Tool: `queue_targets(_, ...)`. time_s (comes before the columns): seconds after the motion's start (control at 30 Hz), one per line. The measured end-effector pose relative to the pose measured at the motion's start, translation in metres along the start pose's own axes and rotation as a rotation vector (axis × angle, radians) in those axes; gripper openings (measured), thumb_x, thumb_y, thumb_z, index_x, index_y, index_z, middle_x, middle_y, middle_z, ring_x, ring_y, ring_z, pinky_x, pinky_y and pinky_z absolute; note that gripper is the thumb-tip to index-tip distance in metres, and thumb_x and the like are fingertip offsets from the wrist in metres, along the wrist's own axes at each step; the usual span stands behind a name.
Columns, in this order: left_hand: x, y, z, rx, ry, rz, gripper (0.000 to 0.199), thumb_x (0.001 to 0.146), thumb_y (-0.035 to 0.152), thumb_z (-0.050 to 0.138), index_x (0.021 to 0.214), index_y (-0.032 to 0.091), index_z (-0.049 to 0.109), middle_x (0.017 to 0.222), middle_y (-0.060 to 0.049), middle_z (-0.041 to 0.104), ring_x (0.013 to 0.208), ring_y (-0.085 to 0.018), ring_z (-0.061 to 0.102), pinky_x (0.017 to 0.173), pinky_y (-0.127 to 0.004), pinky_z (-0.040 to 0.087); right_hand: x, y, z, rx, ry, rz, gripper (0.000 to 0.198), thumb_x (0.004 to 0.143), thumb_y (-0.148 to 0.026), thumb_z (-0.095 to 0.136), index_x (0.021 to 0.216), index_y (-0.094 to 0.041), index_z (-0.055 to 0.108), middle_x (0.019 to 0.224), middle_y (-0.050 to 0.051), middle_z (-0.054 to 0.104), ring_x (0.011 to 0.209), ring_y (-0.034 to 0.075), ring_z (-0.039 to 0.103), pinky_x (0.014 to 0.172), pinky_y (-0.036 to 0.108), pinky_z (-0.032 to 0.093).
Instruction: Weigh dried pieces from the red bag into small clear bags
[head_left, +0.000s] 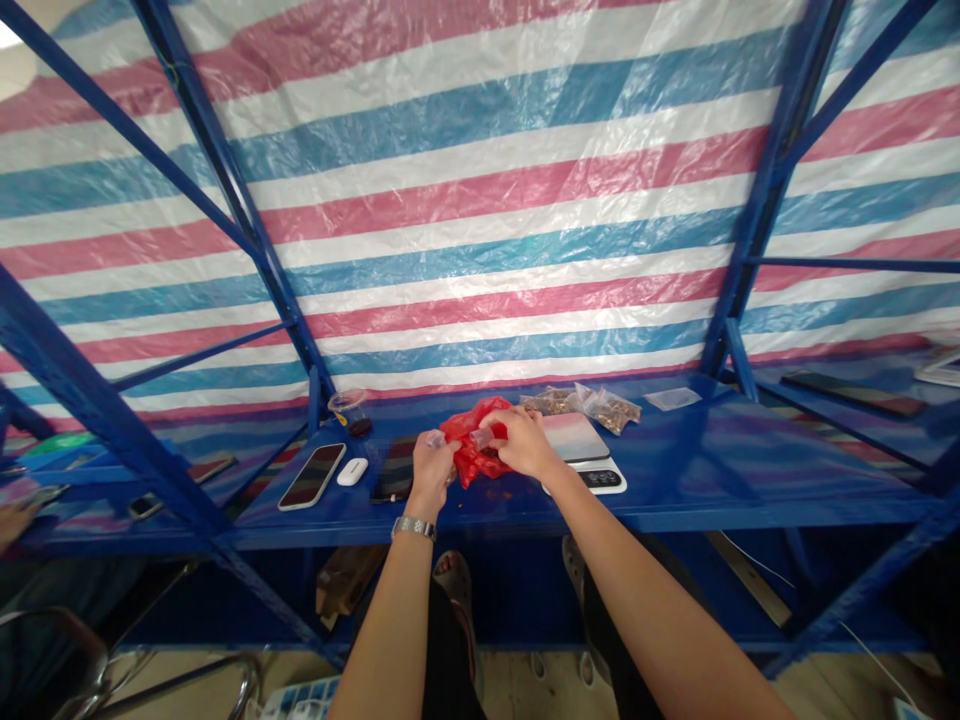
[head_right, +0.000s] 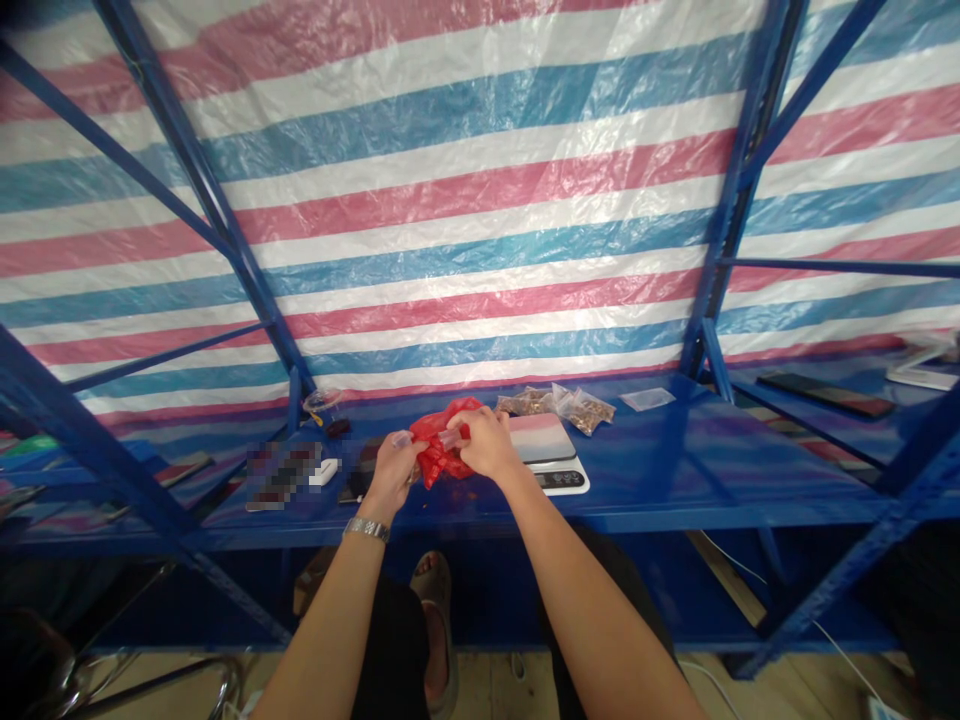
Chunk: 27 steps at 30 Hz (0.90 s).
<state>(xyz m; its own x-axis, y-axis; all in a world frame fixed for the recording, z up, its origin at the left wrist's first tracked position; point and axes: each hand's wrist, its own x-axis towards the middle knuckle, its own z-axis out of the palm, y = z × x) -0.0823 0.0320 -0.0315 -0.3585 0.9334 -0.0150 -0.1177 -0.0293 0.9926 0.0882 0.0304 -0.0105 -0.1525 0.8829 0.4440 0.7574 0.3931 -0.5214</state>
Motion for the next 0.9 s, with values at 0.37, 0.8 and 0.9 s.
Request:
queue_targets(0.37, 0.003, -0.004, 0.001, -0.072, 0.010, -0.004, 0.039, 0.061, 0.008, 0.073, 0.095, 0.019, 0.057, 0.067, 0.007, 0.060, 0.049, -0.009, 0.055, 0.051, -0.021, 0.042, -0.003, -0.002, 0.007, 0.004, 0.002, -0.089, 0.033, 0.076, -0.004, 0.064, 0.100, -0.025, 0.072, 0.107, 0.002, 0.076, 0.112, 0.027, 0.059, 0.097, 0.041, 0.032)
queue_targets(0.8, 0.007, -0.003, -0.006, -0.269, -0.088, -0.072, 0.050, 0.048, 0.012, 0.072, 0.093, 0.021, 0.055, 0.064, 0.006, 0.063, 0.050, -0.014, 0.061, 0.053, -0.024, 0.044, 0.011, 0.024, 0.030, 0.538, -0.030, 0.067, 0.024, 0.071, -0.005, 0.063, 0.090, -0.019, 0.071, 0.095, 0.003, 0.076, 0.087, 0.019, 0.071, 0.084, 0.033, 0.054)
queue_targets(0.9, 0.007, -0.003, -0.008, -0.259, -0.083, -0.050, 0.048, 0.048, 0.012, 0.073, 0.092, 0.021, 0.056, 0.066, 0.007, 0.063, 0.050, -0.012, 0.060, 0.054, -0.023, 0.043, 0.015, 0.032, 0.027, 0.564, -0.024, 0.059, 0.022, 0.071, -0.005, 0.062, 0.087, -0.018, 0.071, 0.094, 0.003, 0.076, 0.088, 0.019, 0.071, 0.085, 0.032, 0.055)
